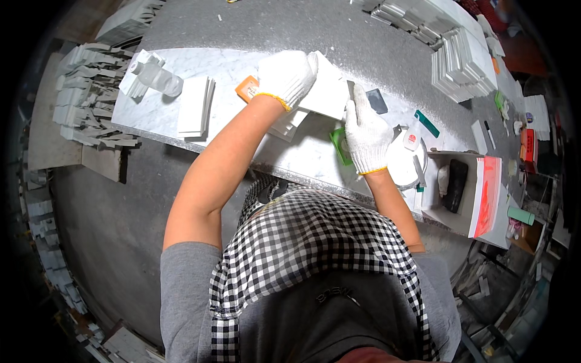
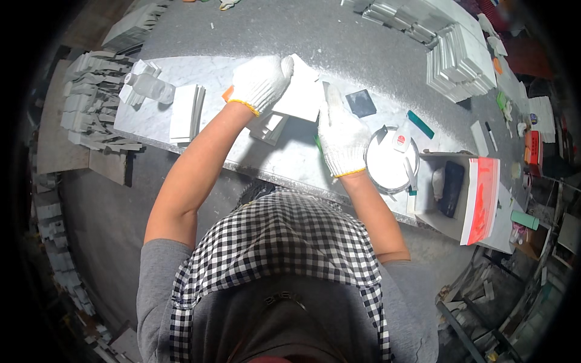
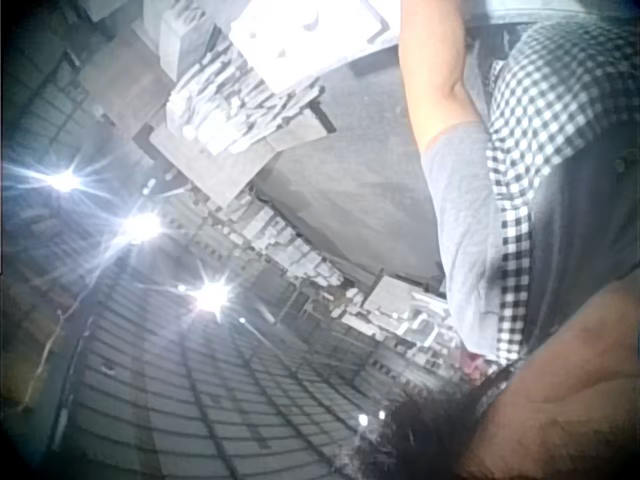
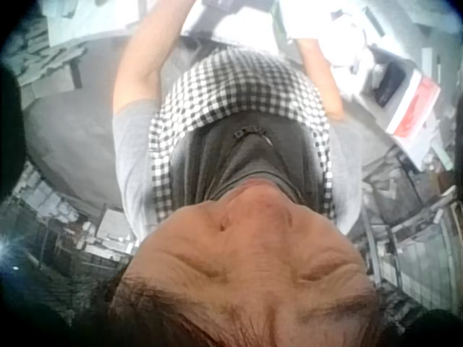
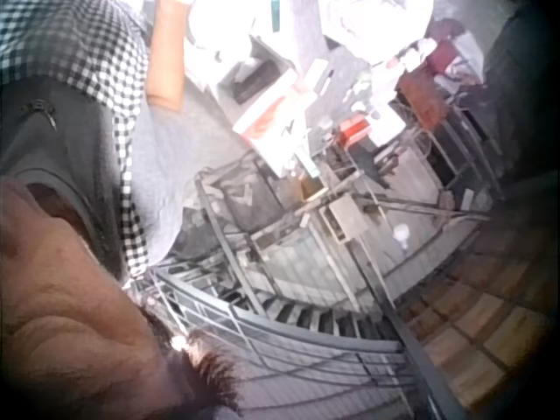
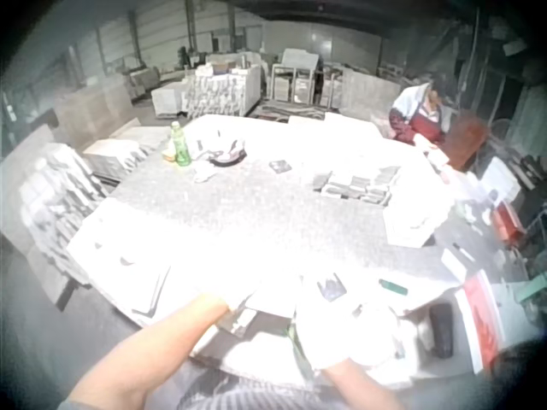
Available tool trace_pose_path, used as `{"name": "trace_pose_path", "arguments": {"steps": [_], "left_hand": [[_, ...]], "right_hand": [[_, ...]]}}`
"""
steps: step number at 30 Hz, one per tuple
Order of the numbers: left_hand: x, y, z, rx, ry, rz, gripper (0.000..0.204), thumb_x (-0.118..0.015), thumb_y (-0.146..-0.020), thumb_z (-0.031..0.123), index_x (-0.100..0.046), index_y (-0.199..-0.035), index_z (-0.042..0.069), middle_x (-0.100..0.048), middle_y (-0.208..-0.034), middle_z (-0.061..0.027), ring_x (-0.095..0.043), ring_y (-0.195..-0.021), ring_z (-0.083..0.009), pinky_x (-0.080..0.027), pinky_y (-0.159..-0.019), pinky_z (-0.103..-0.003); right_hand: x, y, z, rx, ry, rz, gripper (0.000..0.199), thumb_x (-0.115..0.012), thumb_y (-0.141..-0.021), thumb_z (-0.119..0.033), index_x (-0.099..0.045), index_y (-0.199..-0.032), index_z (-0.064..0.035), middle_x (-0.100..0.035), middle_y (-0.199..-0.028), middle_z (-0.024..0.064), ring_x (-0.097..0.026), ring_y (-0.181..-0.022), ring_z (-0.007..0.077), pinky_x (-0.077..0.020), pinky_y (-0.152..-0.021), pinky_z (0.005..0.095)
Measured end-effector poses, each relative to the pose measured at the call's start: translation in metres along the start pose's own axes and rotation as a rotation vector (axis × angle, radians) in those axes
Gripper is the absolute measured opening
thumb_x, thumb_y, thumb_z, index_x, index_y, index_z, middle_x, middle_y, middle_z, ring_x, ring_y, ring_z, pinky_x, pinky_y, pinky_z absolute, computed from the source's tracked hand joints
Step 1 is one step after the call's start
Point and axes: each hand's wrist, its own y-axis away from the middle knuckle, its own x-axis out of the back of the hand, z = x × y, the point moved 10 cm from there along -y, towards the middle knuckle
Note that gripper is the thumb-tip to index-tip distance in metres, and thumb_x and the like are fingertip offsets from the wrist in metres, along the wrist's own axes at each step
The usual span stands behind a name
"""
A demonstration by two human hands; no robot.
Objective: The person repeatedly sands and scrapes small white rectangular tiles at a workbench. They use multiple sanding blocks and a metal scraper, occasionally applying a white paste from a circular container to the tile edges. Finished tiles are stacked on the table.
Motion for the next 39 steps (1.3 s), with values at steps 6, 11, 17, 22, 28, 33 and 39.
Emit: {"name": "trace_pose_path", "arguments": {"steps": [6,11,17,22,28,33,39], "left_hand": [[0.001,0.0,0.004,-0.052,-0.031,-0.018,0.057,-0.04,-0.104,0.036,-0.076,-0.074,0.004,-0.072,-0.073,-0.0192,-0.073,-0.068,-0.0352,-0.055,-0.057,-0.048],[-0.008,-0.003,-0.002,-0.011,-0.018,-0.047,0.057,-0.039,-0.106,0.036,-0.077,-0.078,0.004,-0.073,-0.074,-0.0168,-0.073,-0.066,-0.0336,-0.055,-0.054,-0.046],[-0.001,0.0,-0.002,0.043,0.049,-0.132,0.056,-0.037,-0.099,0.038,-0.076,-0.083,0.0,-0.072,-0.081,-0.0243,-0.071,-0.075,-0.0424,-0.057,-0.071,-0.052],[-0.006,0.0,-0.005,0.054,0.072,-0.14,0.058,-0.036,-0.1,0.039,-0.076,-0.086,0.0,-0.073,-0.084,-0.0249,-0.072,-0.079,-0.043,-0.056,-0.074,-0.052],[0.0,-0.002,-0.01,0.036,0.222,-0.192,0.065,-0.037,-0.102,0.053,-0.077,-0.1,0.002,-0.073,-0.099,-0.0267,-0.071,-0.095,-0.0422,-0.055,-0.086,-0.05],[0.015,-0.011,-0.069,0.087,0.635,0.025,0.066,-0.045,-0.1,0.06,-0.072,-0.116,0.002,-0.071,-0.115,-0.0262,-0.068,-0.111,-0.039,-0.052,-0.096,-0.044],[-0.068,0.006,-0.151,0.072,0.079,-0.224,0.06,-0.068,-0.084,0.043,-0.065,-0.13,0.004,-0.073,-0.113,-0.022,-0.07,-0.108,-0.0366,-0.054,-0.093,-0.044]], "right_hand": [[-0.003,-0.002,0.013,0.022,-0.104,0.032,0.023,-0.058,-0.099,-0.016,-0.066,-0.116,-0.0047,-0.073,-0.093,0.0169,-0.067,-0.063,0.0275,-0.0541,-0.056,0.036],[-0.022,0.033,0.051,-0.263,-0.098,-0.075,0.055,-0.053,-0.102,-0.034,-0.049,-0.151,-0.0084,-0.074,-0.096,0.0216,-0.073,-0.08,0.0387,-0.056,-0.074,0.0447],[-0.044,0.121,0.073,-0.335,-0.11,-0.203,0.053,-0.056,-0.101,-0.033,-0.052,-0.149,-0.0097,-0.074,-0.105,0.0207,-0.073,-0.083,0.0377,-0.0577,-0.076,0.0439],[-0.023,0.089,0.062,-0.381,-0.254,-0.137,0.045,-0.057,-0.101,-0.033,-0.061,-0.139,-0.0101,-0.075,-0.099,0.02,-0.073,-0.085,0.0373,-0.0565,-0.078,0.0435],[-0.034,0.102,0.07,-0.392,-0.201,-0.289,0.029,-0.06,-0.099,-0.03,-0.069,-0.121,-0.0133,-0.073,-0.092,0.021,-0.073,-0.083,0.038,-0.0562,-0.077,0.0459],[-0.04,0.145,0.066,-0.403,-0.239,-0.543,0.023,-0.062,-0.097,-0.029,-0.071,-0.111,-0.0128,-0.073,-0.092,0.0198,-0.071,-0.087,0.04,-0.0553,-0.078,0.0466],[-0.046,0.152,0.044,-0.148,-0.143,-0.506,0.019,-0.062,-0.096,-0.028,-0.071,-0.104,-0.0134,-0.071,-0.091,0.0133,-0.069,-0.087,0.0346,-0.0536,-0.076,0.0462]]}}
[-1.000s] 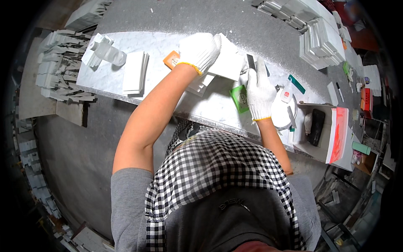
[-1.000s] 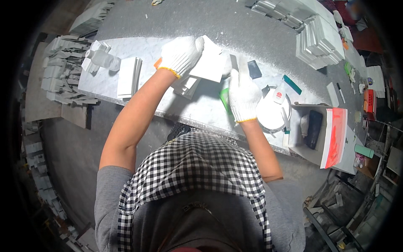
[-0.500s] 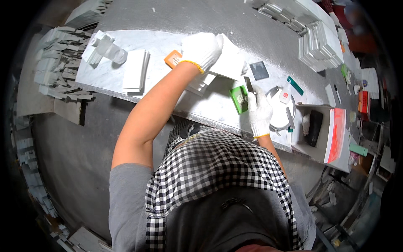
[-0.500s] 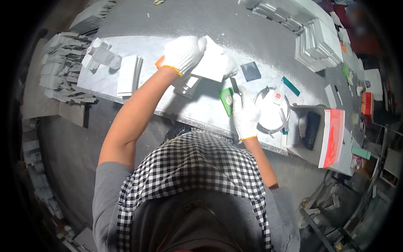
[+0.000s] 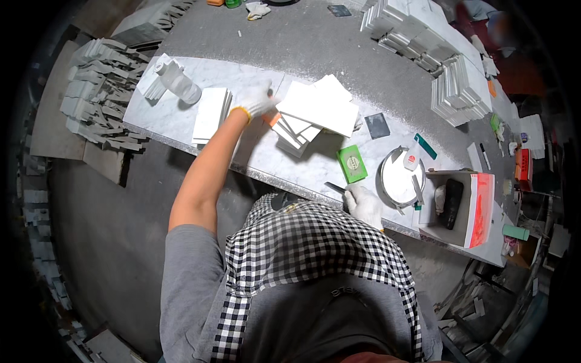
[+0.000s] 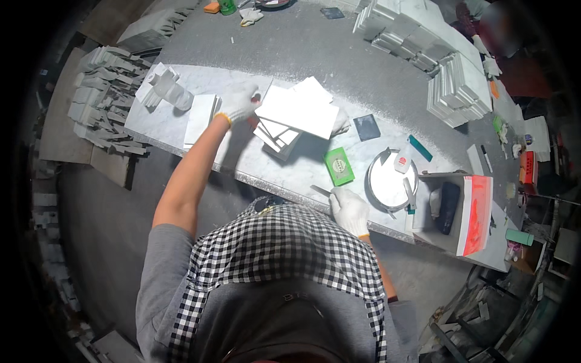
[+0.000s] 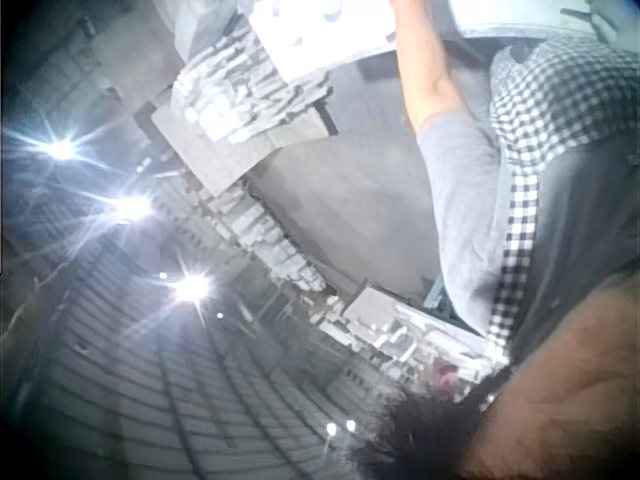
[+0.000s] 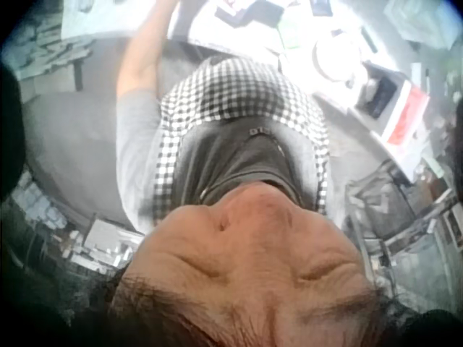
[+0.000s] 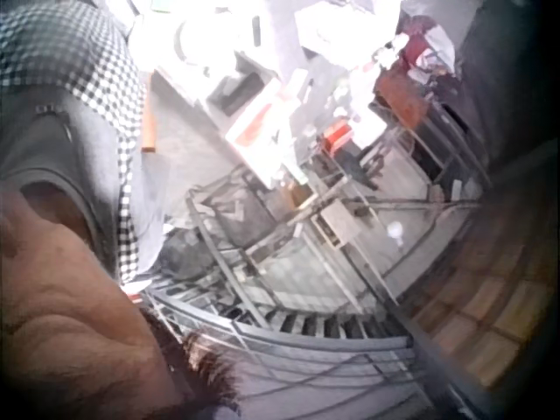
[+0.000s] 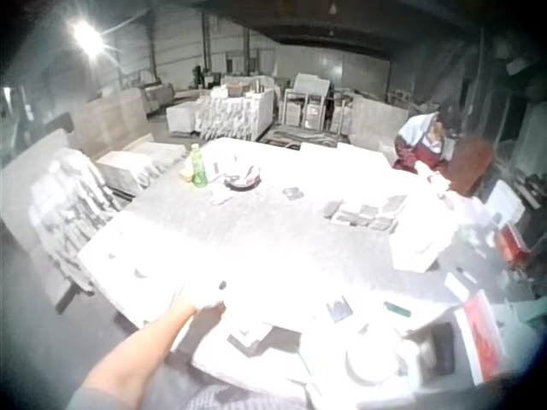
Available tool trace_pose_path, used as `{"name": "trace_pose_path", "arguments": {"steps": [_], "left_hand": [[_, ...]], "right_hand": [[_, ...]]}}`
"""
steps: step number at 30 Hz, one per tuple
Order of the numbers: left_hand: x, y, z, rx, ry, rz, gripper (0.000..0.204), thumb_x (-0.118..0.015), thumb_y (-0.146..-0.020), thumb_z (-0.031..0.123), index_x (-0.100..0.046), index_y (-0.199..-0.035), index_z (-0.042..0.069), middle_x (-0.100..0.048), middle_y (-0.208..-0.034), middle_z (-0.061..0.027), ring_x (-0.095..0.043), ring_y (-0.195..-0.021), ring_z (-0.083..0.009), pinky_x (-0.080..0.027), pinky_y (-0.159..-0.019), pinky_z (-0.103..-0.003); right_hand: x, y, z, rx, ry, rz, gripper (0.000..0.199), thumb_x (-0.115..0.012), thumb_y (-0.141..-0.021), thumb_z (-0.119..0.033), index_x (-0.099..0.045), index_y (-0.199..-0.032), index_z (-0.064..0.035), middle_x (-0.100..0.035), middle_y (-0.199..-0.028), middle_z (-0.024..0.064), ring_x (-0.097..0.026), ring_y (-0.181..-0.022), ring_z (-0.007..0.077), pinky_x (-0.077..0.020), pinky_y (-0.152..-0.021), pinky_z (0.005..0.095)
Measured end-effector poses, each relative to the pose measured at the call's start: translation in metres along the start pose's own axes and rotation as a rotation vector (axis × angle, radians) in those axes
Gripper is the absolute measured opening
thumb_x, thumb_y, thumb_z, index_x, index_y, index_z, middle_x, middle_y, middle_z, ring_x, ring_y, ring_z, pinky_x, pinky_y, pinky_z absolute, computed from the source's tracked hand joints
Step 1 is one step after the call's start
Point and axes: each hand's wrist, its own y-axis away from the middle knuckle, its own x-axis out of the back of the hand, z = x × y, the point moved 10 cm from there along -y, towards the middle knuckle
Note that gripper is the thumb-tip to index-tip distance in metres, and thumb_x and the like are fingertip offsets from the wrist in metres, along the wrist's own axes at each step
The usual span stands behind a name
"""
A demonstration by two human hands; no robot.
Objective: The person repeatedly sands and scrapes small white rectangular tiles at a workbench. They use multiple sanding blocks and a metal scraper, occasionally applying a white paste from a circular container to the tile edges. Finished tiles are stacked on the table.
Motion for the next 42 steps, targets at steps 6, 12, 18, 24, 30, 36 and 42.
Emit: {"name": "trace_pose_path", "arguments": {"steps": [6,12,18,24,30,36,42], "left_hand": [[-0.033,0.012,-0.006,0.138,0.099,-0.186,0.059,-0.08,-0.065,0.041,-0.072,-0.109,0.002,-0.076,-0.104,-0.0207,-0.074,-0.097,-0.0342,-0.057,-0.085,-0.041],[-0.014,0.028,-0.045,0.336,0.58,-0.004,0.055,-0.085,-0.063,0.033,-0.071,-0.103,-0.003,-0.075,-0.091,-0.0206,-0.075,-0.084,-0.0262,-0.058,-0.073,-0.034],[0.093,0.042,-0.048,0.192,0.919,0.421,0.048,-0.087,-0.069,0.034,-0.066,-0.095,0.0,-0.074,-0.085,-0.0159,-0.072,-0.074,-0.0157,-0.058,-0.068,-0.031],[0.154,0.084,0.115,-0.265,0.778,0.236,0.043,-0.086,-0.078,0.035,-0.07,-0.095,0.0,-0.07,-0.086,-0.0081,-0.068,-0.077,-0.0136,-0.056,-0.07,-0.029],[0.114,0.077,0.18,-0.324,0.842,-0.041,0.046,-0.083,-0.08,0.038,-0.073,-0.105,0.001,-0.071,-0.091,-0.0096,-0.065,-0.085,-0.0161,-0.053,-0.078,-0.032],[0.118,0.045,0.15,-0.176,0.003,0.377,0.051,-0.057,-0.098,0.049,-0.072,-0.114,0.002,-0.072,-0.114,-0.0225,-0.071,-0.101,-0.0334,-0.056,-0.084,-0.044],[0.053,0.029,0.133,-0.029,0.129,0.055,0.061,-0.041,-0.102,0.051,-0.077,-0.091,0.003,-0.074,-0.091,-0.0235,-0.073,-0.087,-0.039,-0.056,-0.075,-0.05]], "right_hand": [[-0.014,0.006,0.017,0.017,0.093,0.116,0.02,-0.062,-0.096,-0.028,-0.07,-0.108,-0.0152,-0.071,-0.091,0.0112,-0.069,-0.084,0.0338,-0.0537,-0.073,0.0462],[0.011,0.005,0.007,-0.005,0.1,0.293,0.031,-0.063,-0.096,-0.03,-0.07,-0.122,-0.0152,-0.071,-0.096,0.0117,-0.07,-0.082,0.0332,-0.0552,-0.073,0.0443],[0.07,-0.004,-0.026,0.061,-0.1,0.484,0.04,-0.073,-0.09,-0.027,-0.071,-0.126,-0.0096,-0.072,-0.098,0.012,-0.07,-0.08,0.0285,-0.0553,-0.073,0.0404],[0.159,-0.049,-0.146,0.541,0.121,0.741,0.072,-0.084,-0.08,-0.041,-0.062,-0.138,-0.003,-0.065,-0.13,0.0205,-0.065,-0.113,0.0351,-0.0518,-0.098,0.0432],[0.141,-0.109,-0.14,0.425,-0.066,0.359,0.097,-0.08,-0.079,-0.05,-0.041,-0.154,-0.0032,-0.059,-0.138,0.0253,-0.06,-0.126,0.0373,-0.0495,-0.105,0.0454],[0.143,-0.13,-0.072,0.047,-0.373,0.252,0.085,-0.07,-0.084,-0.045,-0.045,-0.151,0.0012,-0.067,-0.127,0.0253,-0.065,-0.122,0.0352,-0.0492,-0.105,0.0411],[0.13,-0.125,-0.102,0.231,0.071,0.192,0.076,-0.067,-0.083,-0.041,-0.054,-0.142,0.0037,-0.067,-0.123,0.0259,-0.067,-0.106,0.0412,-0.0522,-0.094,0.0472]]}}
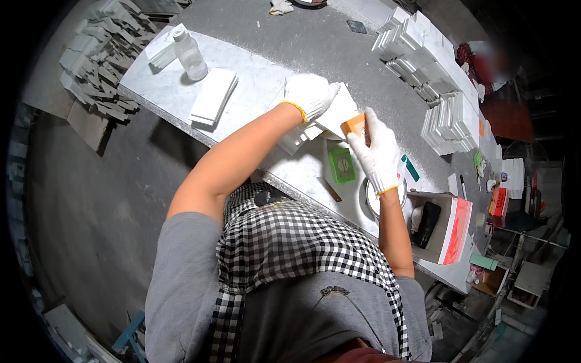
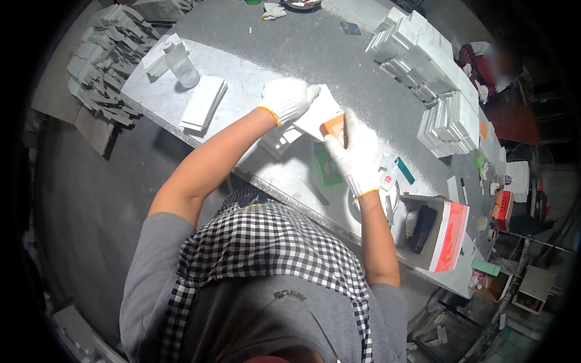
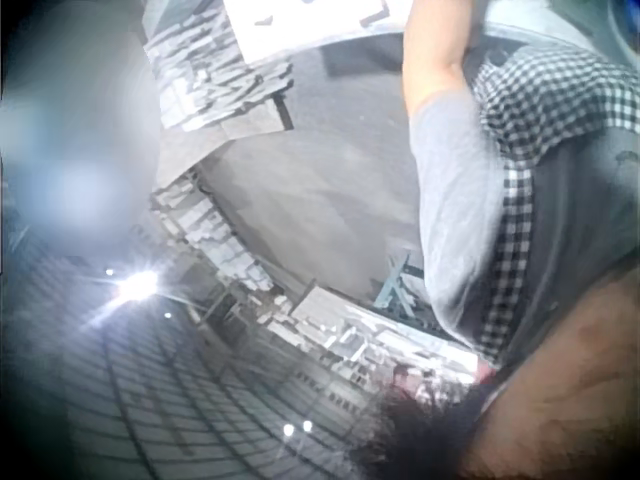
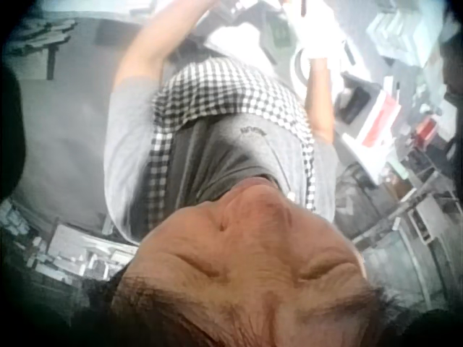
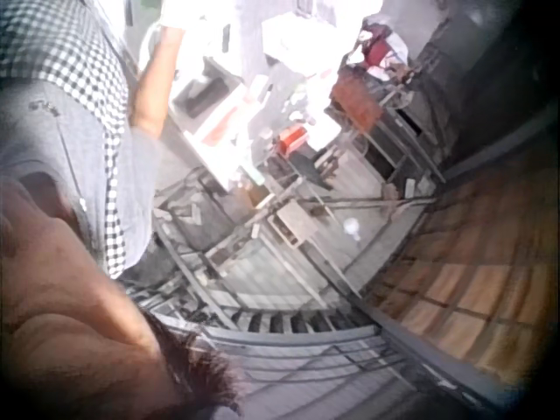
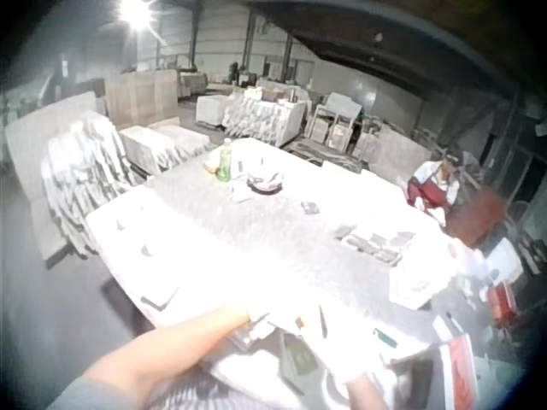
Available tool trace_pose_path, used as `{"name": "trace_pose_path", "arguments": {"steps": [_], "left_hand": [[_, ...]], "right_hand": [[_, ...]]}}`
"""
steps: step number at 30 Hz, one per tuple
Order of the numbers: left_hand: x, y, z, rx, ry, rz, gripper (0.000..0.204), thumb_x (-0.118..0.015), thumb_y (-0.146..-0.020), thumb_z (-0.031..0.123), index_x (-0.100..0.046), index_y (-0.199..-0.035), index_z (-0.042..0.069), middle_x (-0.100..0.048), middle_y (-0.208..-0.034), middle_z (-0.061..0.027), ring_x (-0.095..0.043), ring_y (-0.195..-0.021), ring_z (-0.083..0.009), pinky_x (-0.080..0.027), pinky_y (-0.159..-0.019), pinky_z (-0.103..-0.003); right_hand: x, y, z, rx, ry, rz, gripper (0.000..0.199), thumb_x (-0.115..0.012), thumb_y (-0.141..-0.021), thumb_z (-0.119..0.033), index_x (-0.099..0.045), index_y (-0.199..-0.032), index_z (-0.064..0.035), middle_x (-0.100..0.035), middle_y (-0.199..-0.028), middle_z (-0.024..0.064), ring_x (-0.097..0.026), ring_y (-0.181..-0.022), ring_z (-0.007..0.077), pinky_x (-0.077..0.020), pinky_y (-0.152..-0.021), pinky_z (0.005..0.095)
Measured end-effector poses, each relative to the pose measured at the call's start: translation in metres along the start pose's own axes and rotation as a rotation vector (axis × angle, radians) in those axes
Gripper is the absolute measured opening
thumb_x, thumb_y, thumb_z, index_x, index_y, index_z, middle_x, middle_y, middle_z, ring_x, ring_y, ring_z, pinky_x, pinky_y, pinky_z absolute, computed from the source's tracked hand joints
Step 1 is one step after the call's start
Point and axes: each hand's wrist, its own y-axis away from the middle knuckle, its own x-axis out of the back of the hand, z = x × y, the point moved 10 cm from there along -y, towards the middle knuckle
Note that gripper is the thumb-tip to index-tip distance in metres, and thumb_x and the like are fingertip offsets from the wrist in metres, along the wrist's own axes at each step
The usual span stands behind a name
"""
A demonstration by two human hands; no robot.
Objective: The person repeatedly sands and scrapes small white rectangular tiles at a workbench. They use multiple sanding blocks and a metal scraper, occasionally applying a white paste from a circular container to the tile edges. Finished tiles are stacked on the table.
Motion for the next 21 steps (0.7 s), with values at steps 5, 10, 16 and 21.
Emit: {"name": "trace_pose_path", "arguments": {"steps": [5,10,16,21], "left_hand": [[0.002,0.0,0.002,-0.014,-0.037,0.055,0.06,-0.037,-0.103,0.043,-0.078,-0.084,0.003,-0.074,-0.085,-0.0226,-0.073,-0.081,-0.0402,-0.056,-0.074,-0.052],[0.002,-0.002,0.005,-0.07,-0.017,0.036,0.057,-0.036,-0.103,0.039,-0.078,-0.088,0.003,-0.074,-0.086,-0.0215,-0.073,-0.082,-0.0391,-0.057,-0.075,-0.052],[0.005,-0.001,0.008,-0.094,-0.101,0.054,0.054,-0.036,-0.103,0.032,-0.076,-0.082,0.003,-0.072,-0.077,-0.019,-0.072,-0.071,-0.0375,-0.058,-0.064,-0.05],[0.002,-0.005,0.008,-0.069,-0.033,0.065,0.053,-0.038,-0.103,0.032,-0.076,-0.081,0.002,-0.073,-0.078,-0.0202,-0.072,-0.071,-0.0384,-0.057,-0.065,-0.051]], "right_hand": [[-0.013,0.006,-0.012,0.173,0.2,0.017,0.07,-0.066,-0.085,-0.039,-0.054,-0.14,0.0028,-0.067,-0.116,0.0243,-0.063,-0.1,0.0405,-0.0506,-0.091,0.0475],[-0.028,-0.054,-0.028,0.177,0.249,0.077,0.053,-0.064,-0.088,-0.039,-0.057,-0.126,-0.0018,-0.067,-0.102,0.0221,-0.063,-0.09,0.0411,-0.0513,-0.084,0.0483],[-0.024,-0.004,-0.003,0.124,0.216,-0.107,0.068,-0.067,-0.089,-0.041,-0.051,-0.141,0.0013,-0.065,-0.111,0.0237,-0.062,-0.101,0.04,-0.0495,-0.09,0.0489],[-0.018,-0.028,-0.011,0.044,0.236,-0.091,0.068,-0.065,-0.09,-0.042,-0.051,-0.142,-0.0002,-0.066,-0.111,0.0212,-0.062,-0.099,0.0395,-0.05,-0.09,0.0481]]}}
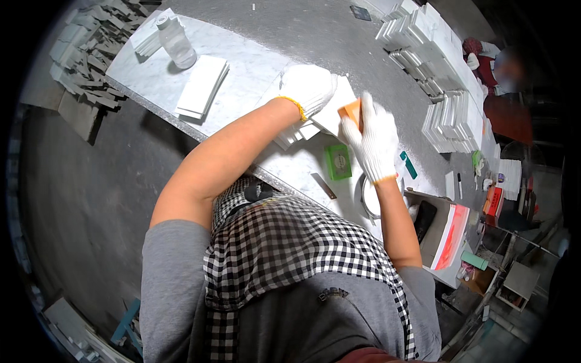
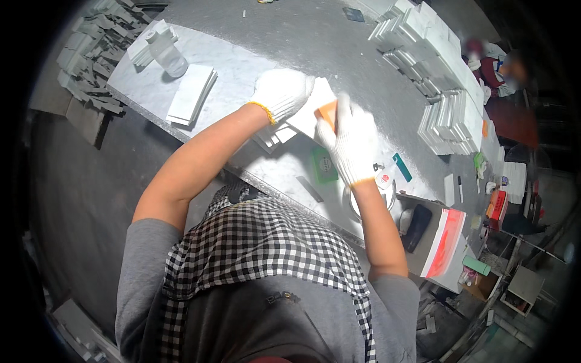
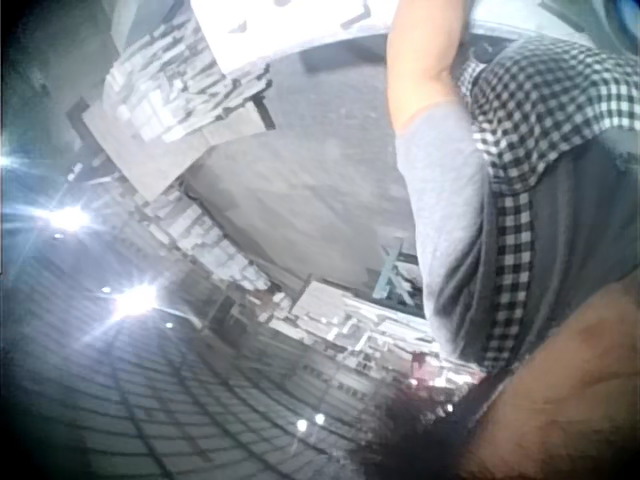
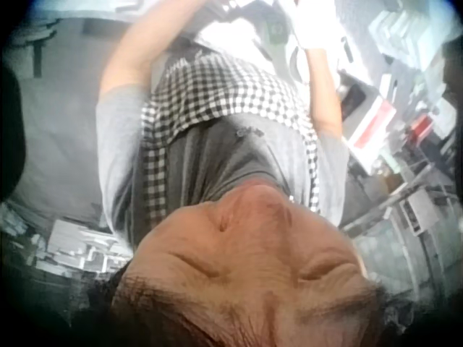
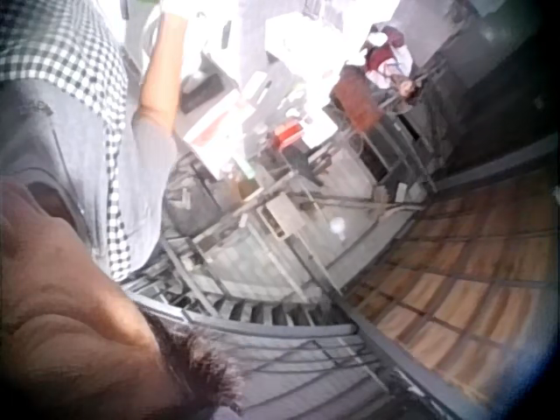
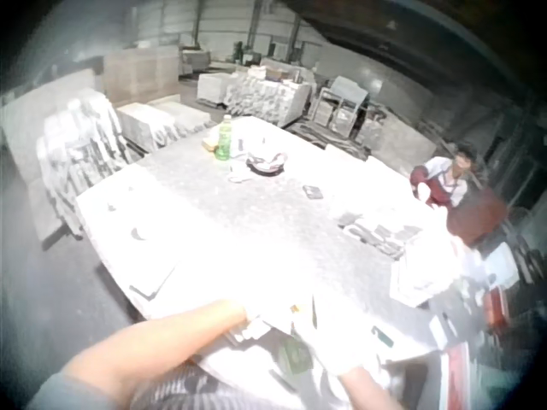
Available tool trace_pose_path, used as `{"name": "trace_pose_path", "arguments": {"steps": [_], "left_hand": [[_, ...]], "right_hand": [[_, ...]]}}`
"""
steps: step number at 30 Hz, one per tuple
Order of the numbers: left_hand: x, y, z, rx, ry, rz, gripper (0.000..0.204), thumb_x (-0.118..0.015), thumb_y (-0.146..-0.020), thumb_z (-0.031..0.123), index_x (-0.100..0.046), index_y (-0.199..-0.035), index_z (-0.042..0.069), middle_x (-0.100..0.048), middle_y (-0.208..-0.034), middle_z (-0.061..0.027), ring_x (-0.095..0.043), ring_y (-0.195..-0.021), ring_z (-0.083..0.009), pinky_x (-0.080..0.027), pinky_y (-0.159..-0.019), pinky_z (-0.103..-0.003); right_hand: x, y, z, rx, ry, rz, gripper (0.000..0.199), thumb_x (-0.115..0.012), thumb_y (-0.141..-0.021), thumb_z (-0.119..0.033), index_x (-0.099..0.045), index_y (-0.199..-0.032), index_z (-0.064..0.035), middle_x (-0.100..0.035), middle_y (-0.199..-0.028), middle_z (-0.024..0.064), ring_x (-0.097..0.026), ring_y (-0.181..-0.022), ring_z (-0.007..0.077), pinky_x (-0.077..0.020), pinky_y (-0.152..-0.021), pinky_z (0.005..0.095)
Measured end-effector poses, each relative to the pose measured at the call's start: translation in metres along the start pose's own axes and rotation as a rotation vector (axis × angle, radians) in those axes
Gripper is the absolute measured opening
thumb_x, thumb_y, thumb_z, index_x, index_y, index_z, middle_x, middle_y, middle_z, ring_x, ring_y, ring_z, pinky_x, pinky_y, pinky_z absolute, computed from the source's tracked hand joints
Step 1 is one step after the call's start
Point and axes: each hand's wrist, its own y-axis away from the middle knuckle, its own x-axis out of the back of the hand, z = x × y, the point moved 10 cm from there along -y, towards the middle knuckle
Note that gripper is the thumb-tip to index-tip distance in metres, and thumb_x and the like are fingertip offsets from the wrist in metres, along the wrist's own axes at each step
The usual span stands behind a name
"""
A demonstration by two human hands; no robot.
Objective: The person repeatedly sands and scrapes small white rectangular tiles at a workbench. They use multiple sanding blocks and a metal scraper, occasionally applying a white paste from a circular container to the tile edges. Finished tiles are stacked on the table.
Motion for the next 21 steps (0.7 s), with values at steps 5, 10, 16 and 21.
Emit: {"name": "trace_pose_path", "arguments": {"steps": [5,10,16,21], "left_hand": [[-0.003,0.0,-0.011,0.039,0.035,0.032,0.052,-0.037,-0.102,0.031,-0.076,-0.083,0.002,-0.073,-0.082,-0.0221,-0.072,-0.075,-0.0392,-0.057,-0.071,-0.052],[0.006,0.003,0.003,-0.027,-0.042,-0.024,0.04,-0.045,-0.097,0.024,-0.078,-0.09,0.002,-0.075,-0.088,-0.0209,-0.074,-0.08,-0.0371,-0.058,-0.071,-0.051],[0.004,0.003,-0.001,-0.021,-0.011,-0.015,0.041,-0.044,-0.096,0.024,-0.077,-0.084,0.002,-0.075,-0.087,-0.0212,-0.073,-0.079,-0.0385,-0.057,-0.071,-0.051],[-0.003,0.0,0.005,-0.077,-0.113,-0.05,0.046,-0.039,-0.097,0.026,-0.076,-0.086,0.002,-0.074,-0.086,-0.0216,-0.072,-0.08,-0.0397,-0.057,-0.072,-0.05]], "right_hand": [[-0.002,-0.009,-0.009,0.083,-0.033,0.047,0.069,-0.066,-0.089,-0.042,-0.053,-0.141,0.002,-0.067,-0.114,0.0216,-0.062,-0.1,0.0391,-0.0504,-0.09,0.0464],[0.001,0.04,-0.01,0.185,-0.025,0.158,0.064,-0.066,-0.086,-0.038,-0.054,-0.132,0.0049,-0.067,-0.097,0.0224,-0.061,-0.082,0.0379,-0.0489,-0.08,0.0466],[-0.003,-0.016,-0.024,0.167,-0.065,0.113,0.066,-0.068,-0.085,-0.045,-0.057,-0.131,0.0014,-0.068,-0.1,0.0217,-0.061,-0.088,0.0381,-0.0494,-0.081,0.0467],[-0.005,0.041,-0.01,0.24,-0.059,0.072,0.069,-0.074,-0.082,-0.042,-0.055,-0.134,0.0004,-0.066,-0.104,0.0188,-0.062,-0.096,0.0374,-0.0471,-0.089,0.0496]]}}
